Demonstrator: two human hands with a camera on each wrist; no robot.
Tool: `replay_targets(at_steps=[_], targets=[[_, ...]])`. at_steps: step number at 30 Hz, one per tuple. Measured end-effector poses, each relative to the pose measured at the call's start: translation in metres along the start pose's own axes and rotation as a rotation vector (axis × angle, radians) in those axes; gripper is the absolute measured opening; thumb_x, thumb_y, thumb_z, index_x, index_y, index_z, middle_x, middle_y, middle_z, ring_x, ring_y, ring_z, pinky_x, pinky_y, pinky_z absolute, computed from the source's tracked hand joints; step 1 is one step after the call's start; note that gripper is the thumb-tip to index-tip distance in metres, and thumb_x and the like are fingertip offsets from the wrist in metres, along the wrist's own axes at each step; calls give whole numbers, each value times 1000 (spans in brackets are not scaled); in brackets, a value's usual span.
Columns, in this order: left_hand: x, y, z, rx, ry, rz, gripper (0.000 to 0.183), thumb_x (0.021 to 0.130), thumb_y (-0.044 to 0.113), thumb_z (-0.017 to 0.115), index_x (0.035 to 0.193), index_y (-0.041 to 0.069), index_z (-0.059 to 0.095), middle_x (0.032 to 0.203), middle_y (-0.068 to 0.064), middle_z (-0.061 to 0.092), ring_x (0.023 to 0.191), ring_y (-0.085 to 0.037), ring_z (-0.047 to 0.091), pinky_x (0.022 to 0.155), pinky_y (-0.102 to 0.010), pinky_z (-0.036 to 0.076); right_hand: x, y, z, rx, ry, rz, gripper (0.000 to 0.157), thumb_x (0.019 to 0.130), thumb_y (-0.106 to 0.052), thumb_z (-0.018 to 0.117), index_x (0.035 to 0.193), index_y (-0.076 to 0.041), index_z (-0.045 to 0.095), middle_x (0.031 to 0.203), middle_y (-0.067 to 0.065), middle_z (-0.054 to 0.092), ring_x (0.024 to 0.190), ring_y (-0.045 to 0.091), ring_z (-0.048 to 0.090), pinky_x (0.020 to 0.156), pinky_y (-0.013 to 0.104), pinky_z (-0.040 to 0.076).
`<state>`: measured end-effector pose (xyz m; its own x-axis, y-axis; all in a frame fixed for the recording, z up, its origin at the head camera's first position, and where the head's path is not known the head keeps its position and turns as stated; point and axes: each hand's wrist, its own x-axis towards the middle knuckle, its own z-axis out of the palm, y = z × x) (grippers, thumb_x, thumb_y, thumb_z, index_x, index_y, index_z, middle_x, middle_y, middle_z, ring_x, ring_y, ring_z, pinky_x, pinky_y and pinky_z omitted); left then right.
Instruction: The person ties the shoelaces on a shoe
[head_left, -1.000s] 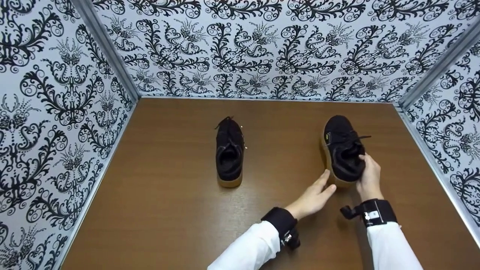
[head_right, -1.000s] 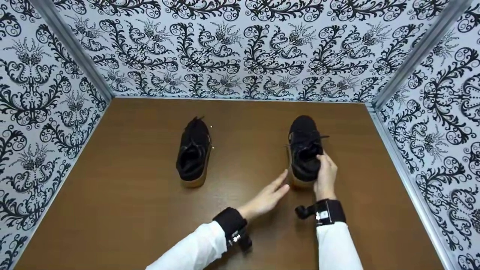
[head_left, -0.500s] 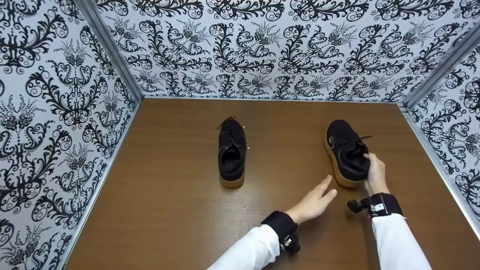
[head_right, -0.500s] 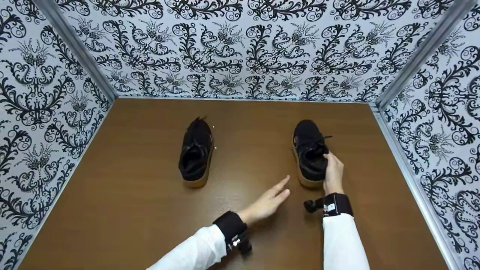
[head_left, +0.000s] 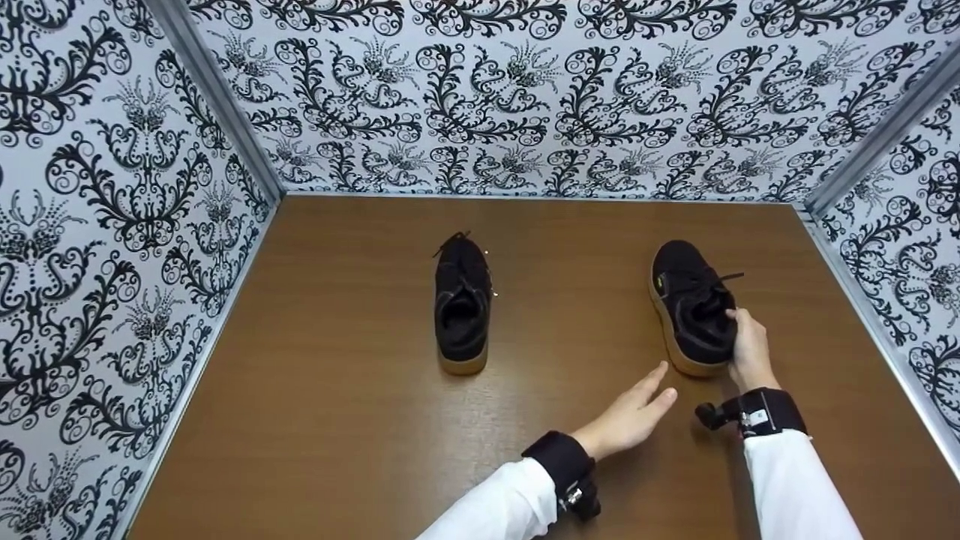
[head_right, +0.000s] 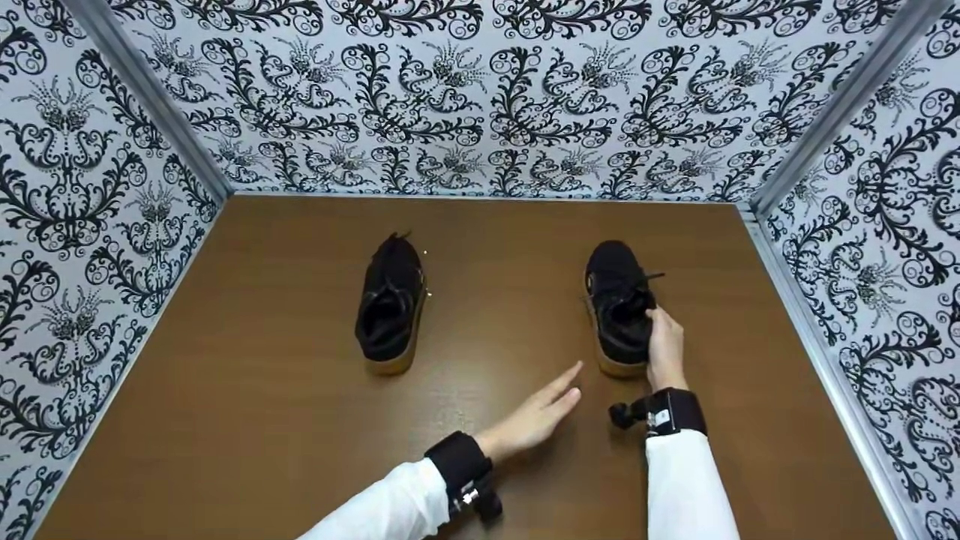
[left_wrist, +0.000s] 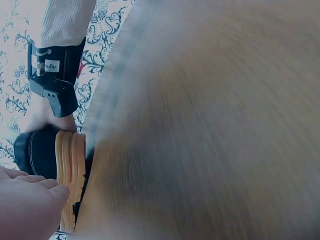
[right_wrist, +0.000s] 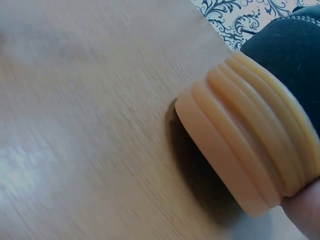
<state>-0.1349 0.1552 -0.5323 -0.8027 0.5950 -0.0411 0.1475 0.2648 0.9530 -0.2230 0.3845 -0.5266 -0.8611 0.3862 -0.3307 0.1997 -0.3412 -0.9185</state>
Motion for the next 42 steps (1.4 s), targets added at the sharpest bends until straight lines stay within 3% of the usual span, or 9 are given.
replay_targets(at_steps=[7,9,11,14,19,24,29,36,42], targets=[[-10,1,-3,-20,-8,11,57,102,45,27,152,20,17,156,2,19,142,-13,20,114,-28,20,-1,5,-3,7,-26,9,26,99,-20,38,90,-20,62,120,-5,45,101,0,50,81,10,43],[-16,3,-7,-12,-7,21,57,102,45,27,152,21,16,156,4,18,142,-14,20,114,-29,20,-1,4,-4,3,-70,-1,28,99,-16,38,113,-20,63,137,-5,41,120,3,43,90,11,40],[-23,5,-13,16,-7,40,57,102,46,26,152,21,15,156,5,17,142,-14,20,115,-30,20,-1,2,-3,-33,-95,-43,41,98,-11,38,137,-20,48,151,-5,30,135,5,29,100,12,33],[-35,10,-30,68,3,91,57,102,44,26,152,20,14,156,3,16,143,-14,19,115,-31,18,-8,-4,4,-181,-24,-197,55,98,-11,37,150,-21,24,156,-4,20,142,8,18,110,18,23],[-56,20,-76,102,69,214,57,103,35,31,152,14,12,157,-1,13,143,-19,17,116,-36,15,-31,-12,30,-502,233,-537,51,94,-13,49,143,-24,42,149,-4,38,136,11,32,112,27,25],[-76,21,-126,148,212,308,58,101,30,40,151,11,17,157,-5,16,144,-21,16,116,-38,14,-68,-17,68,-502,169,-760,45,91,0,51,135,-9,51,142,6,46,133,15,38,109,25,29],[-86,9,-175,136,399,279,57,100,25,46,151,15,22,156,-1,20,143,-14,17,116,-38,16,-106,-5,118,-397,-23,-700,42,92,6,48,134,7,45,141,21,43,133,29,36,108,32,32],[-85,-22,-224,58,687,143,51,101,25,43,149,13,28,154,-6,27,141,-23,24,115,-41,21,-107,62,184,-313,-321,-443,51,97,-8,49,143,2,30,143,23,37,132,35,36,111,46,27],[-84,-53,-242,-159,764,-73,54,101,34,40,150,16,26,156,-9,22,141,-30,23,114,-46,22,-107,93,230,-313,-407,-238,56,98,-21,48,148,-9,25,149,16,32,135,31,34,109,46,31]])
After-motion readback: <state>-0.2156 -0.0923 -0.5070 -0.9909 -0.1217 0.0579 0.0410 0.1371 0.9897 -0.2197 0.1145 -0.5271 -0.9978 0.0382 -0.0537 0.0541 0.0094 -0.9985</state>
